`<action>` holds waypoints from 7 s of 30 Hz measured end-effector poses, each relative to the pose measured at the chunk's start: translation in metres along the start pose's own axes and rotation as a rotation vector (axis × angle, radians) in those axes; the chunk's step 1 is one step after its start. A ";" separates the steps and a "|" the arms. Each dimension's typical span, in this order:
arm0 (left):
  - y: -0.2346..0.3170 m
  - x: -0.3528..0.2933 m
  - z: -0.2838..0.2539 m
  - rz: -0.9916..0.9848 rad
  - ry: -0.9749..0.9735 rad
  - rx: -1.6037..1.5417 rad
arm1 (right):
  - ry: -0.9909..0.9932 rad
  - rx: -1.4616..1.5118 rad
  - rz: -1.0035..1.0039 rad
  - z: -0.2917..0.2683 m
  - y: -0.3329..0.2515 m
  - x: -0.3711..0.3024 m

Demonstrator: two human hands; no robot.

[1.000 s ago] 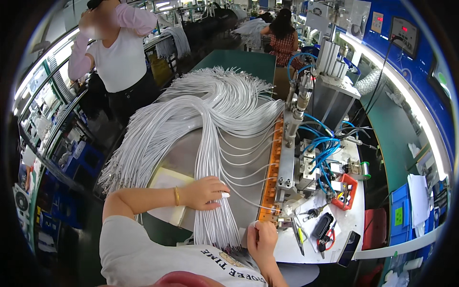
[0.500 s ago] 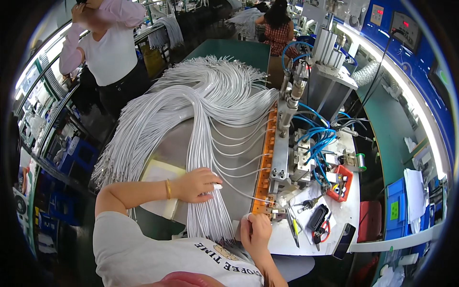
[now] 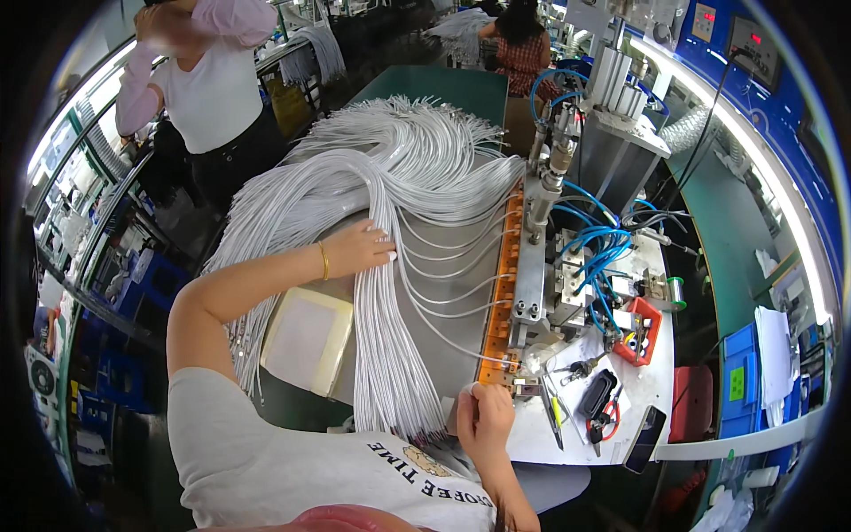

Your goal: The person inserts the ends of cables into a machine fixture by hand to process and attach connectors, then repeats the process on the remaining cables in the bundle.

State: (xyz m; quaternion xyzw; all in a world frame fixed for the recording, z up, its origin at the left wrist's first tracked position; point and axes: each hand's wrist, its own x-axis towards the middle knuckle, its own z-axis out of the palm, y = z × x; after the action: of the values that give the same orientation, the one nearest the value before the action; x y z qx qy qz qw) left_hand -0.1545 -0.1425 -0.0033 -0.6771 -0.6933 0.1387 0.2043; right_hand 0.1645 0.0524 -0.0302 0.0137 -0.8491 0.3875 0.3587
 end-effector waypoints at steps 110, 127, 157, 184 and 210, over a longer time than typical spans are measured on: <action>0.140 0.141 -0.073 -0.426 -0.142 -1.491 | 0.623 -0.393 0.679 -0.113 0.144 -0.048; 0.125 0.149 -0.066 -0.413 -0.192 -1.641 | 0.110 -1.129 1.076 -0.272 0.244 -0.163; 0.125 0.150 -0.067 -0.479 -0.393 -1.868 | 0.097 -0.043 -0.043 0.003 0.006 -0.004; 0.115 0.149 -0.073 -0.360 -0.440 -1.783 | 0.085 0.356 0.522 -0.031 0.051 0.034; 0.135 0.144 -0.062 -0.268 0.039 -1.738 | 0.156 0.364 0.670 -0.019 0.042 0.030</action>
State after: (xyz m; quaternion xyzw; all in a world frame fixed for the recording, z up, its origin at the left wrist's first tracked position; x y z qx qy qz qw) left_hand -0.0064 0.0012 0.0016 -0.5083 -0.6234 -0.4749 -0.3569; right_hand 0.1407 0.1024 -0.0304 -0.2305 -0.6940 0.6275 0.2673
